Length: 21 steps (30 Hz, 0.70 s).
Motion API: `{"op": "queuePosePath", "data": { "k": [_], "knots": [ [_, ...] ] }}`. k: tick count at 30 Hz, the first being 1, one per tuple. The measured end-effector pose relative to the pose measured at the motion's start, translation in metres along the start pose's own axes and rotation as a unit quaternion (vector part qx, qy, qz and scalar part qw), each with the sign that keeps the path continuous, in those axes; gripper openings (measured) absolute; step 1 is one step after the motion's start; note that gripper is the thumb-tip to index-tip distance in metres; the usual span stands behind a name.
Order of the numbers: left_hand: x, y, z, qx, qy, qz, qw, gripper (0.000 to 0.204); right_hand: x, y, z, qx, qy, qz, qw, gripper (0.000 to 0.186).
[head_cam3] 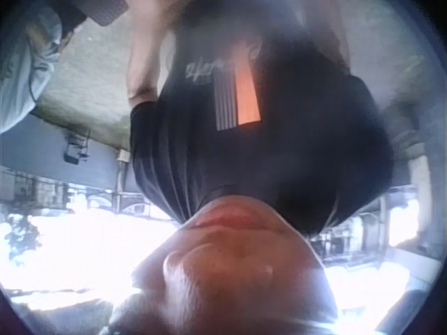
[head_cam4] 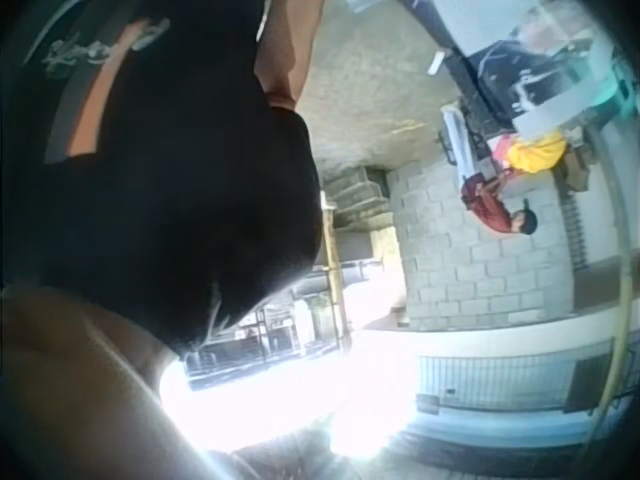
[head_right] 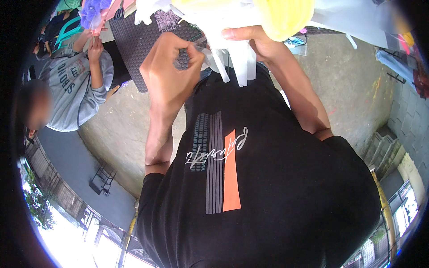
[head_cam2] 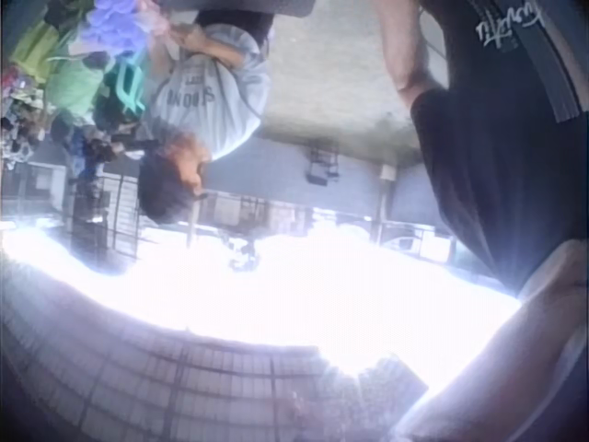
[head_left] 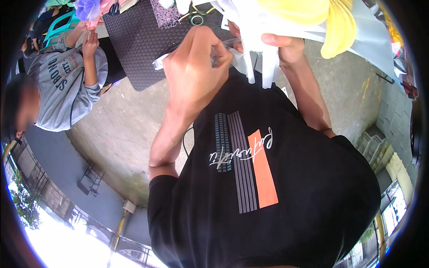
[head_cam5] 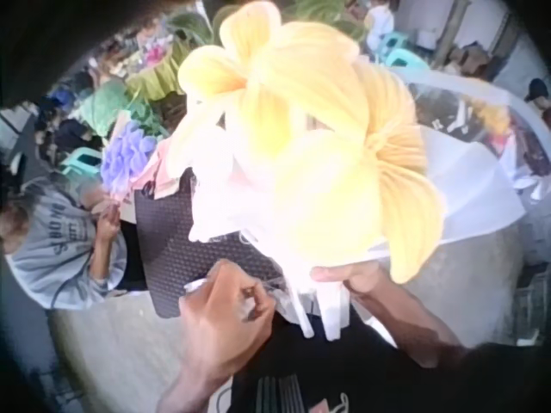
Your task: The person assembles a bouquet of artificial flowers by taping stems together and wrapping the arrangement in clear plastic sheets, using scissors to cut the plastic.
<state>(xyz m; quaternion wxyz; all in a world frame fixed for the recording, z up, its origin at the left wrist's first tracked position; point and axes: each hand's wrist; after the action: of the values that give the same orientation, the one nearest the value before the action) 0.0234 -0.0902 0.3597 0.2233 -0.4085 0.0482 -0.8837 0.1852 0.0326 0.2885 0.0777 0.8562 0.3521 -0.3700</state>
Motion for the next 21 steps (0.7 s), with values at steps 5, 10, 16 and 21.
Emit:
{"op": "queuePosePath", "data": {
  "k": [5,10,16,21],
  "knots": [
    [-0.006,-0.009,-0.016,-0.005,-0.022,0.048,0.999,0.019,-0.002,-0.003,0.010,-0.008,-0.016,0.000,1.000,0.063],
    [-0.008,-0.011,-0.027,-0.024,0.024,0.024,0.999,0.020,0.000,-0.004,0.012,-0.012,-0.022,0.002,1.000,0.063],
    [0.013,-0.021,-0.043,0.169,0.300,-0.236,0.909,0.011,-0.001,-0.004,0.010,-0.012,-0.030,0.003,0.999,0.061],
    [0.008,-0.014,-0.049,0.217,0.416,-0.315,0.825,0.017,-0.006,-0.012,0.009,0.027,-0.032,-0.010,0.999,0.062]
  ]
}}
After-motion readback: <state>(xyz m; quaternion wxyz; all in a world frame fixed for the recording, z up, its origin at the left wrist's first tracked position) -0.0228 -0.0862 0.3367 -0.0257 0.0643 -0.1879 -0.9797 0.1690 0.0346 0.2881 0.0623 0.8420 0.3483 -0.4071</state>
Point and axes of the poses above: each hand's wrist, its own y-axis away from the middle knuckle, its own x-axis out of the back of the hand, z = x × y, and after that the axes turned 11 degrees about x, right-handed
